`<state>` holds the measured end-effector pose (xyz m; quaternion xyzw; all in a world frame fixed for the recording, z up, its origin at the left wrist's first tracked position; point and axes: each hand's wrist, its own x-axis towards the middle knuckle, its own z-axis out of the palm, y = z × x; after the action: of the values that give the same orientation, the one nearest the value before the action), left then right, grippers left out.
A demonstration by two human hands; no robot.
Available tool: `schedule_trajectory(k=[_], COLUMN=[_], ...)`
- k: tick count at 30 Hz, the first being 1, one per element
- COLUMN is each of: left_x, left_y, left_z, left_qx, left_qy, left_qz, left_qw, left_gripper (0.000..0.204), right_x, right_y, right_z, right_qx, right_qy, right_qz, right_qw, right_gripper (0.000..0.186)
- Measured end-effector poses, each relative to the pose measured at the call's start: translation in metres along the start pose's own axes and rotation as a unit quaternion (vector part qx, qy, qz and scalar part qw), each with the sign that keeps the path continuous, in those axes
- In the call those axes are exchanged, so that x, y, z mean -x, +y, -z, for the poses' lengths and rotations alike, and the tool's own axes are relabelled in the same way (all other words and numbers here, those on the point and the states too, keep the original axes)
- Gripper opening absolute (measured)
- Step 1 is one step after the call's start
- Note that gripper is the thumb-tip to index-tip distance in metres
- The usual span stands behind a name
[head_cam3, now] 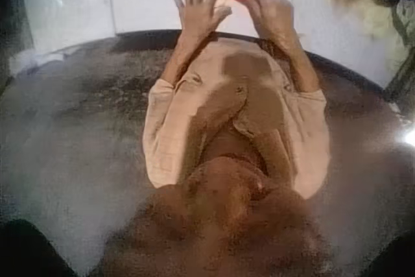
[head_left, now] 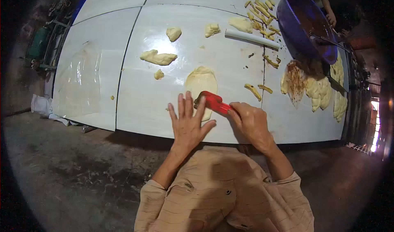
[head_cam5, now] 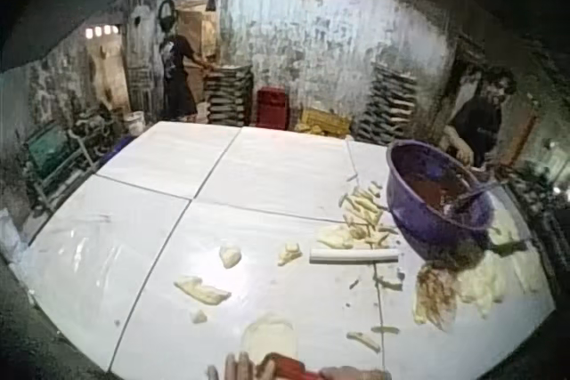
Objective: The person flattens dough using a roller and hands, spreads chocolate filling onto the dough with a spatula, adds banana slices onto the filling, and rolls the dough closed around the filling by hand.
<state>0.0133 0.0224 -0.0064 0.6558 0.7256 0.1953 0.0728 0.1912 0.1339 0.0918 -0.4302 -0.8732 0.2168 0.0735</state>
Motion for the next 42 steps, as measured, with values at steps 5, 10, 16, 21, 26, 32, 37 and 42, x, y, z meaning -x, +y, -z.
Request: schedule_trajectory(k=[5,10,16,21,26,32,37,42], left_x=[0.008,0.01,0.02,0.015,0.029,0.041,0.053,0.037], left_y=[-0.006,-0.003,-0.009,0.003,-0.008,-0.015,-0.026,-0.013], left_z=[0.006,0.009,0.015,0.021,0.015,0.004,-0.003,0.011], left_qx=[-0.014,-0.027,-0.041,-0.039,-0.064,-0.11,-0.114,-0.073], left_qy=[-0.024,-0.056,-0.074,-0.1,-0.043,-0.043,-0.004,0.037], left_qz=[0.033,0.005,0.087,0.062,0.041,0.047,0.019,-0.025], left_qw=[0.999,0.998,0.993,0.992,0.996,0.992,0.993,0.996], left_gripper=[0.08,0.078,0.081,0.078,0.072,0.065,0.059,0.064], right_x=[0.006,0.004,-0.009,-0.029,-0.06,-0.104,-0.153,-0.179], right_y=[0.011,0.022,0.035,0.07,0.136,0.261,0.333,0.372], right_z=[0.005,0.003,0.006,0.052,0.138,0.232,0.243,0.219], right_qx=[-0.011,0.008,-0.081,-0.313,-0.355,-0.138,0.192,0.201], right_qy=[0.014,0.037,-0.049,-0.063,0.056,0.272,0.113,0.01], right_qz=[-0.055,0.009,-0.033,-0.16,-0.232,-0.129,-0.155,-0.042], right_qw=[0.998,0.999,0.995,0.934,0.904,0.944,0.963,0.979], right_gripper=[0.021,0.019,0.024,0.026,0.027,0.028,0.031,0.034])
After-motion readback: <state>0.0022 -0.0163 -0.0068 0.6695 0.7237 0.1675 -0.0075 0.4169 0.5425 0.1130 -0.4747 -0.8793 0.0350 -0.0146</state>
